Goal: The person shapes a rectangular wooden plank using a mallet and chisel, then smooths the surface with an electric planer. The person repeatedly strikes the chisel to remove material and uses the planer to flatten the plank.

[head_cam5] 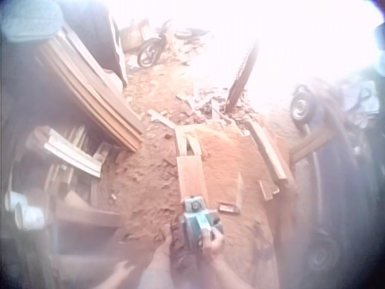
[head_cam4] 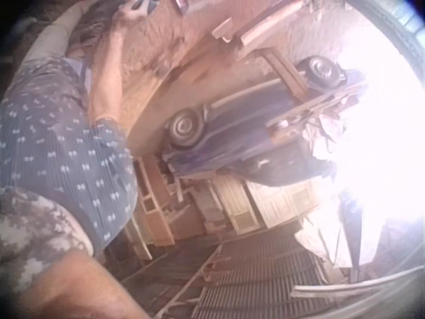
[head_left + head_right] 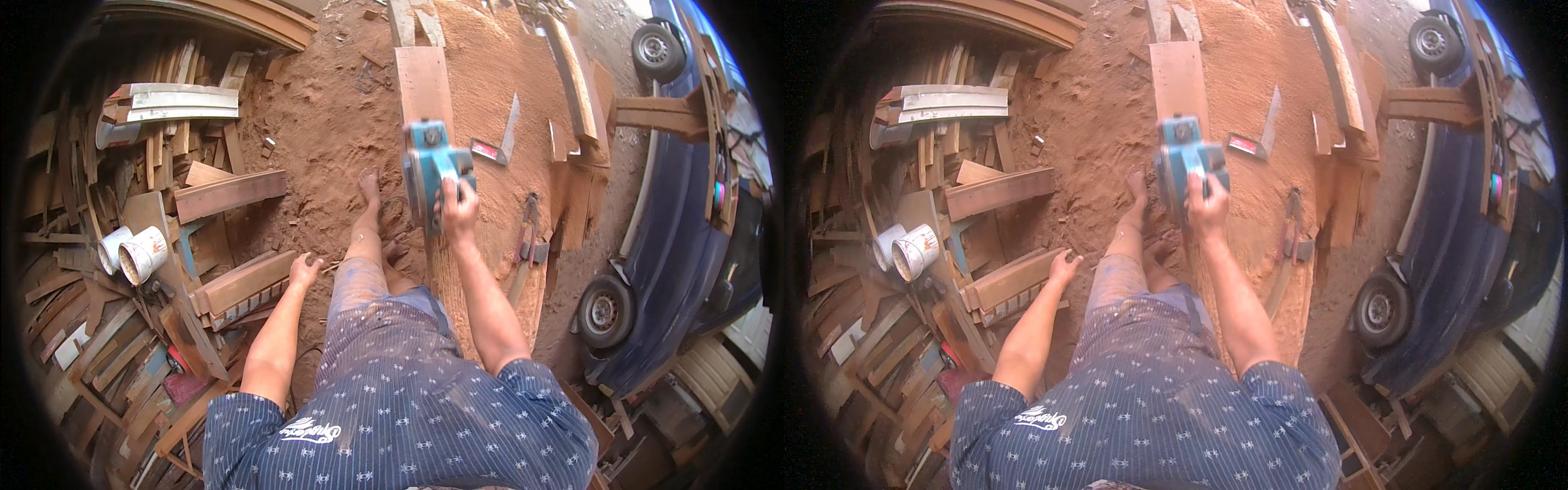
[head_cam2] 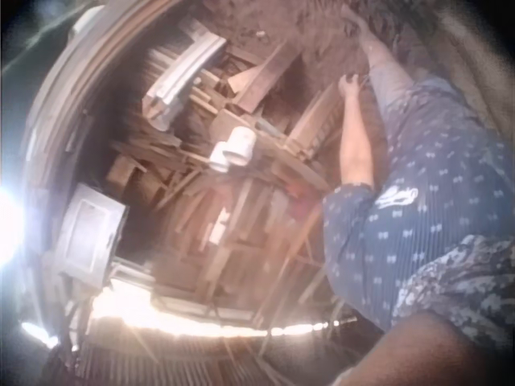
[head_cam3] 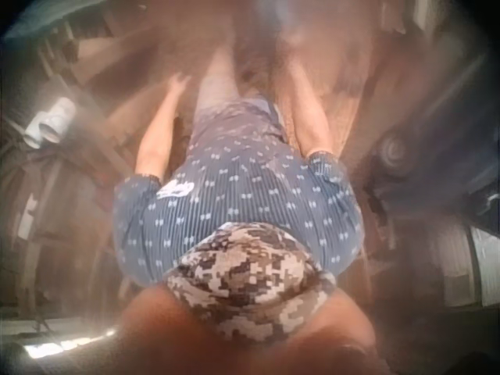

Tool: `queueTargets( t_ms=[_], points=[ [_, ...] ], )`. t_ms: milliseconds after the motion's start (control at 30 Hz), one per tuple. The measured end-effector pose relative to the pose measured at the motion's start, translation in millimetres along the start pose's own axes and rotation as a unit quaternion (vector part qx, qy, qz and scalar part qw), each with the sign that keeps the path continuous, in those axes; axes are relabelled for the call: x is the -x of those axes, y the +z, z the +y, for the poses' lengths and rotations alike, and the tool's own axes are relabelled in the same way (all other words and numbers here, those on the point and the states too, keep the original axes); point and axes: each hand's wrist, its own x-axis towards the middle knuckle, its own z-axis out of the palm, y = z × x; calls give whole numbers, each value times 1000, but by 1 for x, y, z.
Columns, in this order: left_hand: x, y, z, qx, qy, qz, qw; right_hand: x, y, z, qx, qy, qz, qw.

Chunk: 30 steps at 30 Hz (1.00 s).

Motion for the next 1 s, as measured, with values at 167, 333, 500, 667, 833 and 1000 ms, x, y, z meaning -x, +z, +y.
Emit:
queueTargets(
  t_ms=[167, 333, 500, 667, 833, 1000],
  points=[
    [-2, -5, -21, 62, -37, -3, 997, -144, 61, -58, 19, -23, 5, 1000],
    [-9, -22, 16, 78, -23, 22, 996, -279, 99, -95, 37, -32, 26, 998],
    [-24, -22, 53, 90, 38, 50, 994, -291, 100, -94, 15, -16, 0, 1000],
    [-25, -19, 97, 67, 99, 51, 991, -181, 50, -62, 19, 21, -19, 999],
    [-37, 8, 117, 40, 167, 57, 983, -28, -17, -13, -43, 56, -33, 997],
    [-23, 30, 135, 0, 247, 70, 967, 104, -70, 34, -52, 77, -9, 996]
  ],
)
